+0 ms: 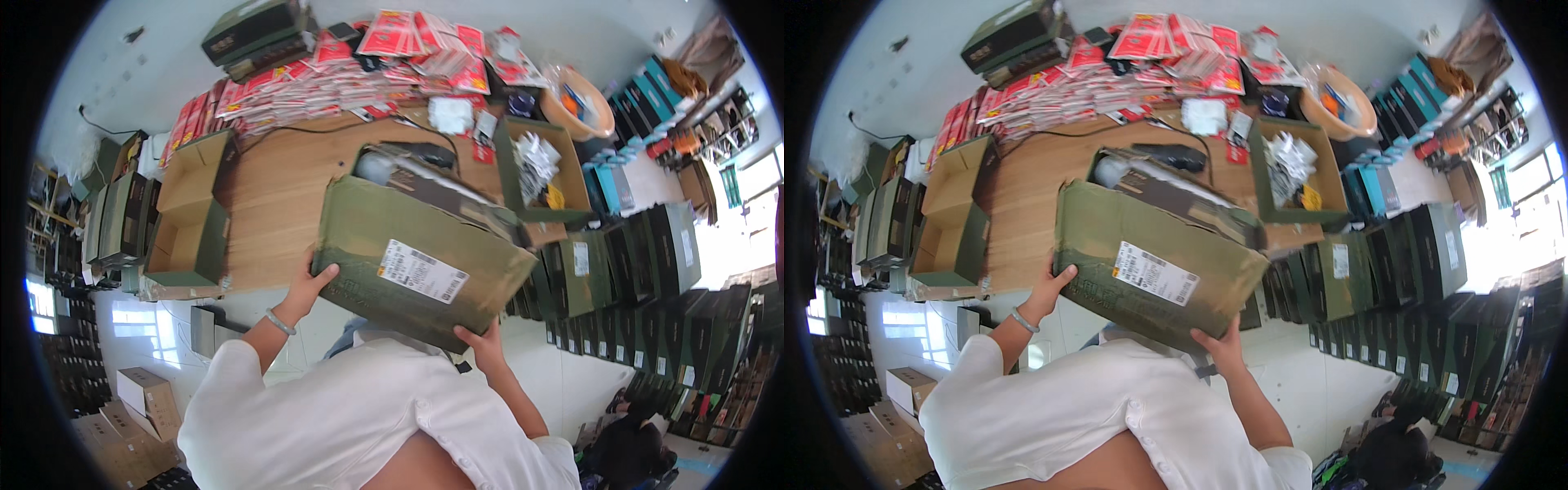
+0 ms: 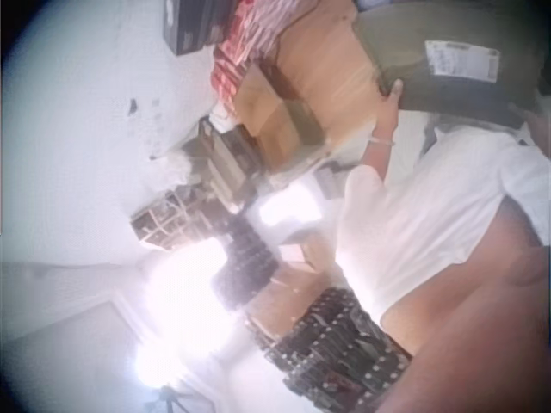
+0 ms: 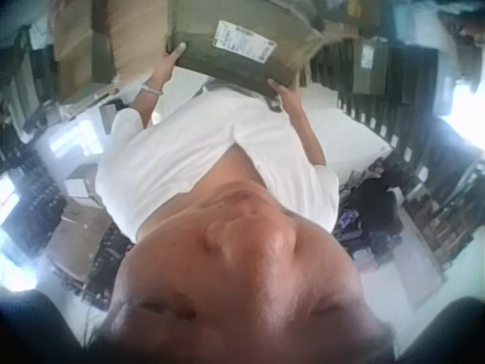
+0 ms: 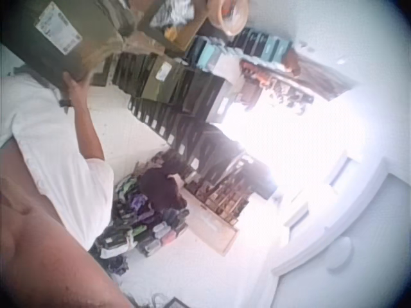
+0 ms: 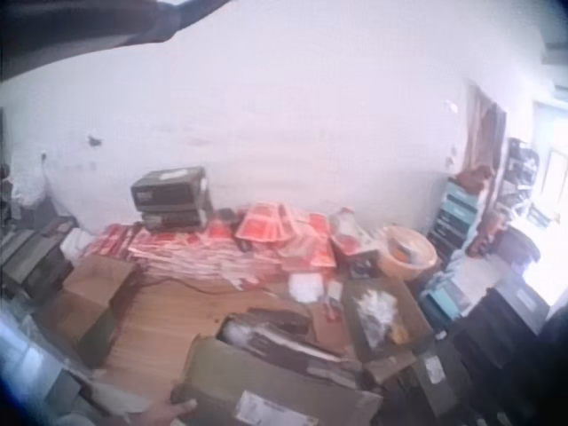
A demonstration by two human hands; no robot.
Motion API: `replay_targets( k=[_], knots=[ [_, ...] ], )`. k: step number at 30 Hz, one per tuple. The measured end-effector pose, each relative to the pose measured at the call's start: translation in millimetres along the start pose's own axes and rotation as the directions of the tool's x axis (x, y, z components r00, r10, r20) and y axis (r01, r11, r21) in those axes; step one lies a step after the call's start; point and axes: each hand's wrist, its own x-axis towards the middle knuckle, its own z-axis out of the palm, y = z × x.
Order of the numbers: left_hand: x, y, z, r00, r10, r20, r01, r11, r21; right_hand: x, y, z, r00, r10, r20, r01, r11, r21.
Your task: The person picks up shoe boxes, places them on a table, opens them, and inserts shoes wrapped in tissue paper. The person then closes the boxes and uses a hairdryer to heat a label on the box before stacking the finished boxes.
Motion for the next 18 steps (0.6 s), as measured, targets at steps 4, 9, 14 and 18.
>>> replay_targets(
  k=[4, 9, 14, 18],
  knots=[
    [-36.0, -15.5, 0.4, 0.990, 0.013, -0.139, -0.013, 1.000, 0.007, 57.3, 24.3, -12.1, 0.974, 0.050, 0.223, -0.042, 0.998, -0.040],
    [32.6, -24.8, -206.4, 0.956, -0.184, -0.226, 0.206, 0.976, 0.077, 158.8, 15.1, 198.7, 0.882, 0.376, 0.285, -0.334, 0.924, -0.186],
    [79.8, -37.6, -210.3, 0.976, -0.158, -0.148, 0.186, 0.961, 0.204, 222.7, 13.3, 205.3, 0.812, 0.533, 0.236, -0.484, 0.842, -0.238],
    [109.6, -29.2, -231.8, 0.881, -0.472, -0.008, 0.472, 0.881, -0.036, 245.1, -2.3, 219.9, 0.827, 0.550, 0.111, -0.497, 0.810, -0.312]
  ],
)
